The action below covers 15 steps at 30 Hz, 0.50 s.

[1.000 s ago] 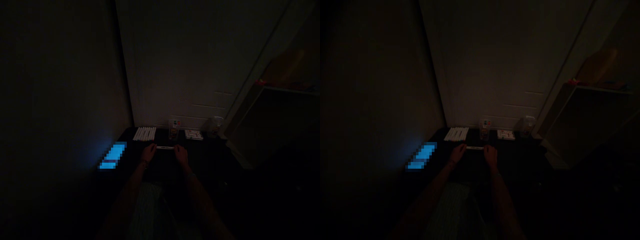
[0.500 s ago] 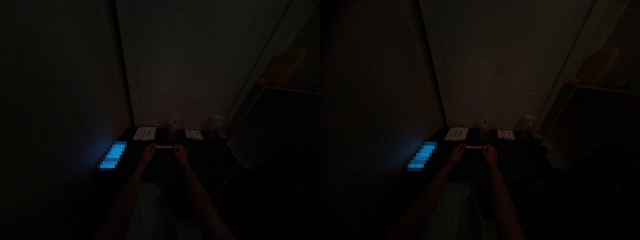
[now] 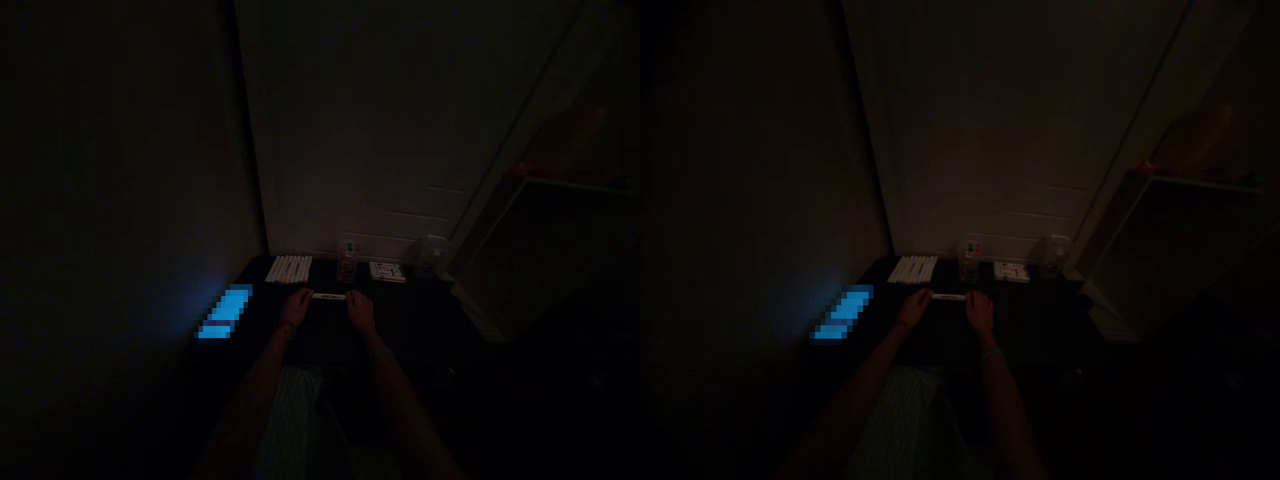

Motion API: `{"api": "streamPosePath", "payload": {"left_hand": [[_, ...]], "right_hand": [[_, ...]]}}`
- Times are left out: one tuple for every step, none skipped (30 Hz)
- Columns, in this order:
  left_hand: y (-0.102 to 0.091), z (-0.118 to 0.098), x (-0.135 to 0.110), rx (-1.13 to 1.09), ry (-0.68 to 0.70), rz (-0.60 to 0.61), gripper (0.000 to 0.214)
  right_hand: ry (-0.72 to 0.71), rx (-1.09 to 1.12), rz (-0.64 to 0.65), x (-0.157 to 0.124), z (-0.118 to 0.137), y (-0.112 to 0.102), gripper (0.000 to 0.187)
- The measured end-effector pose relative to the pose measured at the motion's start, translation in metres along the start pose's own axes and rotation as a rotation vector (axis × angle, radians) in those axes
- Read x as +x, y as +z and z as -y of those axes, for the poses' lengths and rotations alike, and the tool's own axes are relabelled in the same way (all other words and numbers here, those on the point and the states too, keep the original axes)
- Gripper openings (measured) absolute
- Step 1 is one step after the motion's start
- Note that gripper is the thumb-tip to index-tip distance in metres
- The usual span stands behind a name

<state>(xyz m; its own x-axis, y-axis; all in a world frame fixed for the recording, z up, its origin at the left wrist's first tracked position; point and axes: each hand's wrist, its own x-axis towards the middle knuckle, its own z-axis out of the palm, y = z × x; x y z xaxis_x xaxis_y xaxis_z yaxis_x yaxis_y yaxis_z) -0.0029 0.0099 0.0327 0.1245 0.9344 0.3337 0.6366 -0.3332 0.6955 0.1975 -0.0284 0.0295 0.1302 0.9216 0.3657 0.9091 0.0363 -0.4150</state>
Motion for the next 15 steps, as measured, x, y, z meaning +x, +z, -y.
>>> {"api": "streamPosePath", "payload": {"left_hand": [[0.0,0.0001,0.0003,-0.007,-0.001,-0.005,0.034],[0.0002,0.0003,0.0007,-0.012,-0.002,-0.006,0.033],[0.0006,0.0007,0.001,-0.017,-0.003,-0.005,0.033],[0.0011,0.0012,0.0013,-0.023,-0.001,-0.004,0.033],[0.0016,0.0018,0.0014,-0.03,0.002,-0.007,0.033],[0.0021,0.0024,0.0016,-0.036,0.007,-0.009,0.033],[0.0025,0.0031,0.0016,-0.036,0.013,-0.009,0.034],[0.0028,0.0039,0.0017,-0.03,0.016,-0.006,0.034],[0.0031,0.0046,0.0017,-0.016,0.017,0.001,0.035],[0.0033,0.0052,0.0019,0.001,0.018,0.01,0.036],[0.0036,0.0059,0.002,0.02,0.019,0.015,0.038],[0.0039,0.0063,0.0022,0.038,0.019,0.018,0.039],[0.0041,0.0066,0.0023,0.052,0.016,0.017,0.04],[0.0043,0.0066,0.0024,0.063,0.011,0.015,0.04],[0.0044,0.0063,0.0025,0.071,0.001,0.013,0.04]], "right_hand": [[0.0,0.011,0.002,-0.0002,0.0,-0.0005,0.03],[0.0,0.022,0.003,-0.0004,-0.0001,-0.0011,0.03],[-0.002,0.032,0.006,-0.0005,-0.0001,-0.0015,0.03],[-0.003,0.041,0.009,-0.0005,-0.0002,-0.0017,0.031],[-0.005,0.047,0.009,-0.0004,-0.0003,-0.0017,0.031],[-0.007,0.052,0.006,-0.0002,-0.0005,-0.0015,0.031],[-0.006,0.055,0.0,0.0,-0.0007,-0.0012,0.031],[-0.002,0.056,-0.002,0.0003,-0.001,-0.0006,0.031],[0.006,0.054,0.0,0.0006,-0.0014,0.0001,0.031],[0.016,0.049,0.003,0.0009,-0.0017,0.0008,0.032],[0.025,0.042,0.008,0.0012,-0.002,0.0016,0.033],[0.031,0.034,0.012,0.0014,-0.0022,0.0022,0.034],[0.036,0.026,0.014,0.0015,-0.0023,0.0028,0.035],[0.04,0.019,0.013,0.0017,-0.0023,0.0031,0.036],[0.043,0.015,0.01,0.0018,-0.0021,0.0032,0.036]]}}
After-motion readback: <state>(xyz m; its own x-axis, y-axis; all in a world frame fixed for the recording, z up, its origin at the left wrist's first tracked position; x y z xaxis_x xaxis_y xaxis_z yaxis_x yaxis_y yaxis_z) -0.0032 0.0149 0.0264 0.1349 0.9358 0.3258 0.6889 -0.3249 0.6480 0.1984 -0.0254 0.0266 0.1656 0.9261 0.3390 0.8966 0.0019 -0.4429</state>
